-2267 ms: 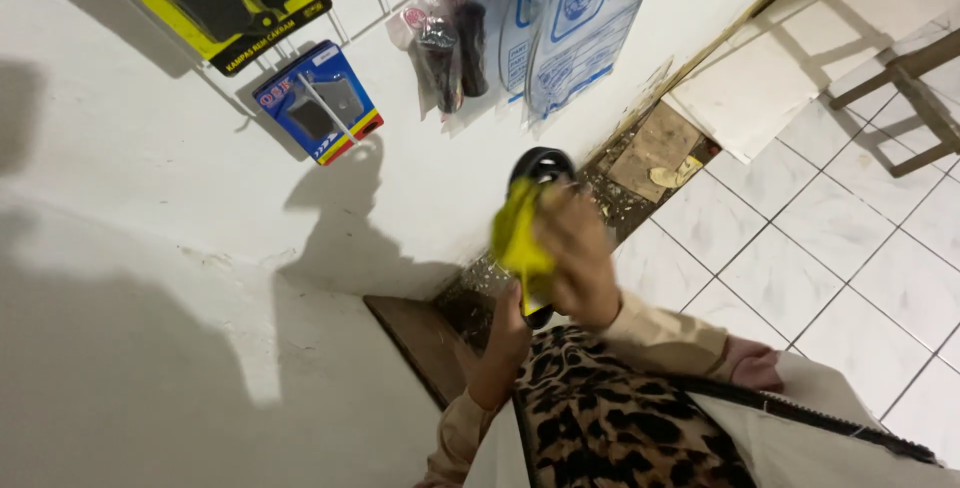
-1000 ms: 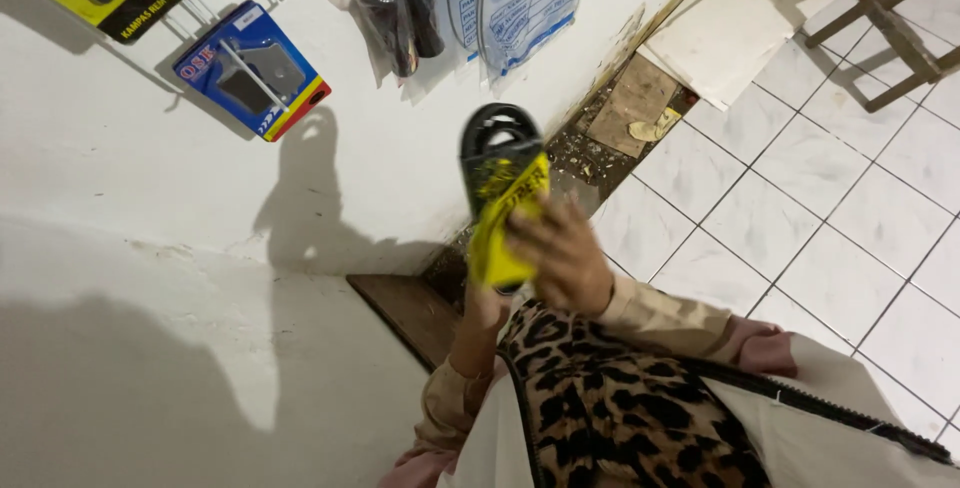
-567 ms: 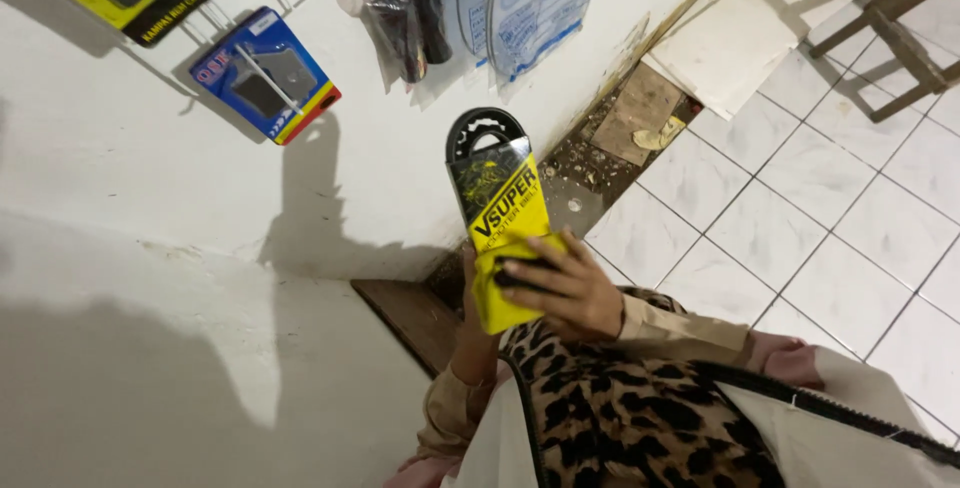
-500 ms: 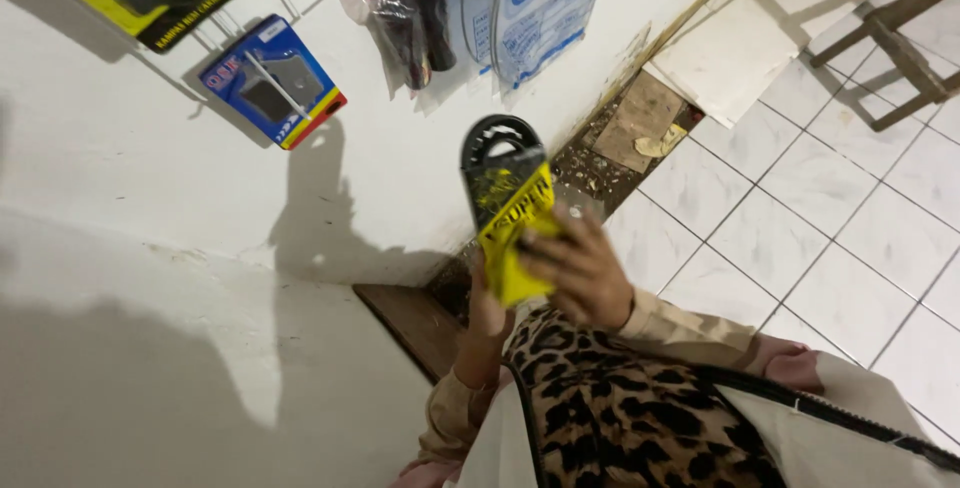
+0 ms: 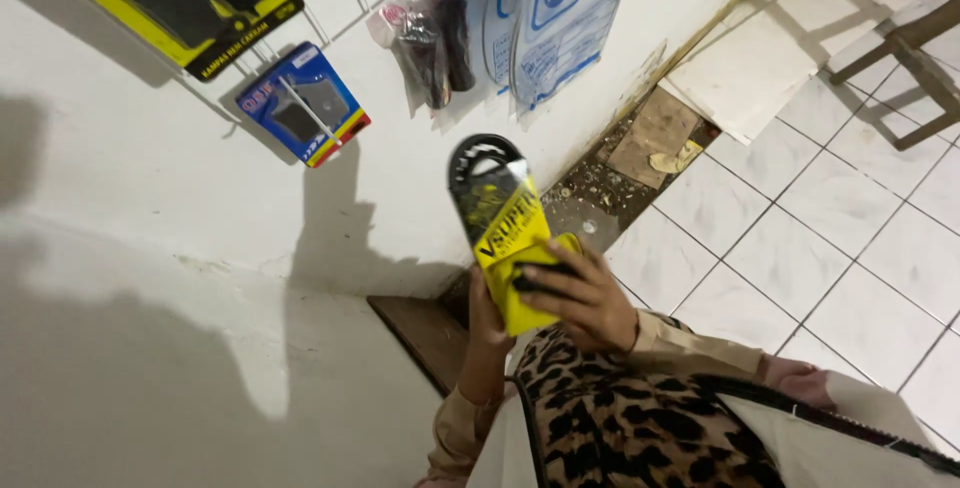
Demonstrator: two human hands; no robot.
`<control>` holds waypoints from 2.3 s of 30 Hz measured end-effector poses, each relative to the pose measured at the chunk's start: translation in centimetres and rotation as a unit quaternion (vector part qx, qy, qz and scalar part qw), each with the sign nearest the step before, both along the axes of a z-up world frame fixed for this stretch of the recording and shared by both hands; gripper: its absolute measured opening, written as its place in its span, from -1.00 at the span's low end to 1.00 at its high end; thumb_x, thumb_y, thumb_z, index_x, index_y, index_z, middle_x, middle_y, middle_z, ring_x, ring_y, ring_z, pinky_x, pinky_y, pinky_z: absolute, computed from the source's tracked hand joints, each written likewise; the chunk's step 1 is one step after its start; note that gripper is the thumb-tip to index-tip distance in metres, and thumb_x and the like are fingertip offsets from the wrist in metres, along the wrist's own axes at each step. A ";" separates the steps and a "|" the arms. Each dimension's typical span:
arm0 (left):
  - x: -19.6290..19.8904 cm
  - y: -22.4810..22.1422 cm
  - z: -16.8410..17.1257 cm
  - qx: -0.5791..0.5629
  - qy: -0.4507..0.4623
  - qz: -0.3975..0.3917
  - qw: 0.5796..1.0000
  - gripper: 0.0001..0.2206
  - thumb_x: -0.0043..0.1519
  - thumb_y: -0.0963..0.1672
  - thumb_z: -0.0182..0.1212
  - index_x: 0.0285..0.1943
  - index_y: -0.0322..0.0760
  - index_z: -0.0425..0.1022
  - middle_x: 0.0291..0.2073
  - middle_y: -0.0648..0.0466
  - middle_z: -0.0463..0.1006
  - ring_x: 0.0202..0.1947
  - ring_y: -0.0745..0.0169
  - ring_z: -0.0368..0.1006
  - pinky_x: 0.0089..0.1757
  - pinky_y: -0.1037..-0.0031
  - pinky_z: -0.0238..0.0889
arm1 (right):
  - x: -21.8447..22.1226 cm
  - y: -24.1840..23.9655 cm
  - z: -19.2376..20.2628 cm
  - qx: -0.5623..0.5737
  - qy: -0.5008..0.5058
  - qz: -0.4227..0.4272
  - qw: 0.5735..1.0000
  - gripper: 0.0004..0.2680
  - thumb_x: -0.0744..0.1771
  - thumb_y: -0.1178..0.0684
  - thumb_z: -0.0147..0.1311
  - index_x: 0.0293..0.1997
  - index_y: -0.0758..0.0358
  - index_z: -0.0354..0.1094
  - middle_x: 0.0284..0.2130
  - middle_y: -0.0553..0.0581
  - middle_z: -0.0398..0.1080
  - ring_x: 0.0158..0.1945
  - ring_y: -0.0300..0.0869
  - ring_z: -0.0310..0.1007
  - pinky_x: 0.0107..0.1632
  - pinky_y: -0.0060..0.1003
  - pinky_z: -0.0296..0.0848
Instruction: The person cleans a motorcycle scooter drive belt with a yellow cloth.
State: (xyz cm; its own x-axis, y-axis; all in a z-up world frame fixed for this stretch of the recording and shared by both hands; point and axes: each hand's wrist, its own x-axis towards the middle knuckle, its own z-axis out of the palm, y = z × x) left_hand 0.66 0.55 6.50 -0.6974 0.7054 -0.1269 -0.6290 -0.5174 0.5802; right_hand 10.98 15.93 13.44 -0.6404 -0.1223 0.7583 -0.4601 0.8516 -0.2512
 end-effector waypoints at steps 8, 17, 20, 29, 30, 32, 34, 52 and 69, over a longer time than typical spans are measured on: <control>-0.1 0.3 -5.8 -0.073 0.145 -0.052 0.985 -0.47 0.50 0.07 -0.27 0.33 -0.45 0.36 0.11 -0.07 0.56 0.04 0.16 0.50 0.03 0.37 0.36 | -1.3 3.2 6.0 -0.146 0.004 -0.078 0.986 -0.59 0.33 0.25 -0.12 0.37 0.18 0.28 0.46 0.18 0.11 0.64 0.12 -0.23 0.60 0.18 -0.27; -1.0 0.3 -2.8 -0.059 0.055 0.026 0.996 -0.49 0.46 0.07 -0.35 0.36 -0.32 0.28 0.08 0.00 0.53 0.00 0.22 0.49 -0.04 0.42 0.39 | -0.6 0.4 0.3 -0.001 -0.008 0.019 1.000 -0.62 0.32 0.19 -0.04 0.31 0.10 0.37 0.43 0.15 0.16 0.61 0.10 -0.11 0.58 0.28 -0.29; -0.6 -0.5 -4.4 -0.070 0.143 0.011 0.987 -0.49 0.51 0.06 -0.33 0.34 -0.41 0.32 0.08 -0.01 0.53 -0.01 0.23 0.47 -0.05 0.42 0.38 | -1.6 1.5 3.3 -0.018 -0.022 -0.019 0.999 -0.59 0.30 0.22 -0.04 0.34 0.12 0.32 0.46 0.19 0.11 0.61 0.13 -0.15 0.58 0.26 -0.34; -0.6 -1.2 -1.7 -0.106 0.370 0.055 0.921 -0.52 0.51 0.05 -0.19 0.32 -0.48 0.32 0.10 -0.10 0.53 0.03 0.09 0.49 0.01 0.35 0.40 | -1.7 -0.4 3.2 -0.073 -0.009 0.015 0.997 -0.54 0.30 0.24 -0.07 0.41 0.10 0.24 0.49 0.20 0.01 0.61 0.11 -0.23 0.57 0.25 -0.43; -0.4 -1.6 -0.4 -0.154 0.487 0.117 0.852 -0.53 0.51 0.03 -0.04 0.34 -0.51 0.27 0.15 -0.15 0.49 0.10 0.01 0.46 0.06 0.30 0.38 | -0.9 -1.0 2.4 -0.029 -0.018 0.052 0.998 -0.55 0.30 0.22 -0.04 0.39 0.06 0.25 0.47 0.15 0.05 0.61 0.08 -0.20 0.57 0.24 -0.43; -1.0 -1.5 -1.2 -0.037 0.169 0.026 0.985 -0.50 0.45 0.07 -0.15 0.29 -0.43 0.34 0.08 -0.10 0.54 -0.02 0.07 0.50 -0.06 0.33 0.40 | -0.8 -0.7 1.4 0.009 -0.019 0.052 0.998 -0.56 0.32 0.20 0.00 0.40 0.02 0.24 0.48 0.12 0.06 0.63 0.05 -0.19 0.57 0.24 -0.43; -1.5 -1.0 -1.7 0.094 -0.166 -0.075 0.979 -0.45 0.40 0.12 -0.27 0.24 -0.34 0.42 0.00 -0.06 0.59 -0.13 0.13 0.54 -0.17 0.36 0.41 | -1.3 0.2 2.0 0.051 -0.015 0.047 0.997 -0.57 0.34 0.18 0.04 0.41 -0.02 0.24 0.48 0.09 0.08 0.64 0.03 -0.17 0.58 0.23 -0.42; 0.4 0.5 -1.8 -0.209 0.310 0.102 0.922 -0.47 0.56 0.05 -0.34 0.28 -0.48 0.42 0.10 -0.15 0.59 0.05 0.08 0.53 0.07 0.30 0.38 | -1.0 1.1 3.4 0.012 -0.031 -0.049 0.998 -0.57 0.31 0.31 0.07 0.36 0.15 0.32 0.44 0.22 0.15 0.58 0.12 -0.04 0.57 0.25 -0.24; 1.4 -0.3 1.2 0.055 0.079 0.056 0.994 -0.38 0.48 0.11 -0.34 0.55 -0.40 0.05 0.40 -0.12 0.28 0.35 -0.04 0.24 0.30 0.11 0.08 | 1.1 -0.9 3.6 -0.098 -0.088 0.041 0.990 -0.62 0.28 0.33 -0.01 0.24 0.24 0.38 0.33 0.31 0.26 0.52 0.23 0.04 0.50 0.22 0.00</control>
State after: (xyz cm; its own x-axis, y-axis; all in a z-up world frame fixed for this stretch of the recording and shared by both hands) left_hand 2.04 0.22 7.70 -0.7769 0.6265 0.0629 -0.4705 -0.6440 0.6032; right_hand 12.07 15.07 17.08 -0.7590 -0.0416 0.6497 -0.4605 0.7398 -0.4906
